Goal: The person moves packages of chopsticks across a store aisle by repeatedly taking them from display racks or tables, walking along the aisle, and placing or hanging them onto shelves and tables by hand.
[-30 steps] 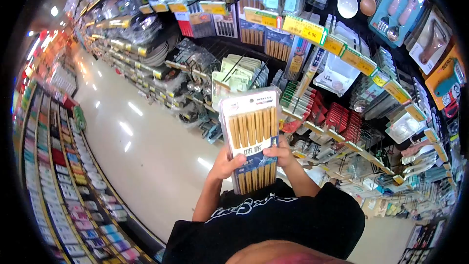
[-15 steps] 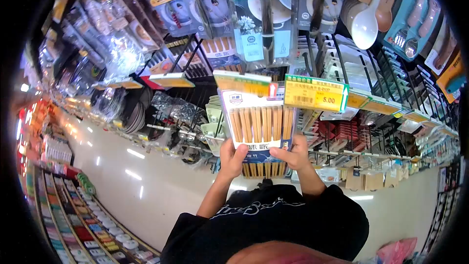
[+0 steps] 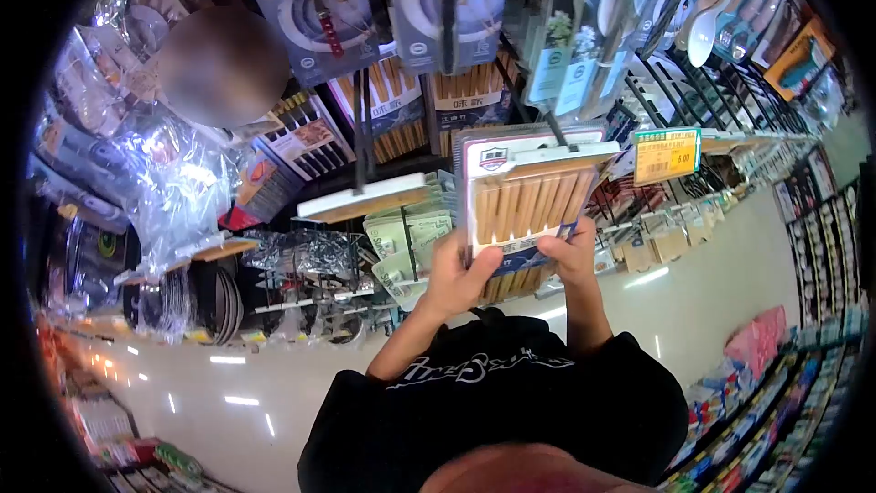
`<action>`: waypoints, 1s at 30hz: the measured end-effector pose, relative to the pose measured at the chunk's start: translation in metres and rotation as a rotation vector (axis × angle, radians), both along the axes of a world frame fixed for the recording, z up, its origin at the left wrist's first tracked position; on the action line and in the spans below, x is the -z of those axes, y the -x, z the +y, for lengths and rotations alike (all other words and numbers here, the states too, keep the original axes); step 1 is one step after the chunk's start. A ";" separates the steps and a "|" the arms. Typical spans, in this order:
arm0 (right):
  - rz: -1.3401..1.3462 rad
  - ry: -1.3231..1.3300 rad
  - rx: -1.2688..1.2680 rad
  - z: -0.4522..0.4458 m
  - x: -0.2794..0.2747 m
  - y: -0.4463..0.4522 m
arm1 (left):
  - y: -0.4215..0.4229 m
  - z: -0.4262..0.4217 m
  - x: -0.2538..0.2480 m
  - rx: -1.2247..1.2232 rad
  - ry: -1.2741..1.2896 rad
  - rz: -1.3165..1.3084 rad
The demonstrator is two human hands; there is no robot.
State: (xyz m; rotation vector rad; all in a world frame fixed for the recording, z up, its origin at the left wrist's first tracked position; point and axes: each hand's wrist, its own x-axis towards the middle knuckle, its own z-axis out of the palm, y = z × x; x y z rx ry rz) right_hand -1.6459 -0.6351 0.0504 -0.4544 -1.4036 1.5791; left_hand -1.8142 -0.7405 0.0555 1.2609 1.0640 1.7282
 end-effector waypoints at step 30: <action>-0.601 -0.433 0.135 -0.080 0.051 -0.069 | -0.126 -0.029 0.037 -0.020 0.000 0.492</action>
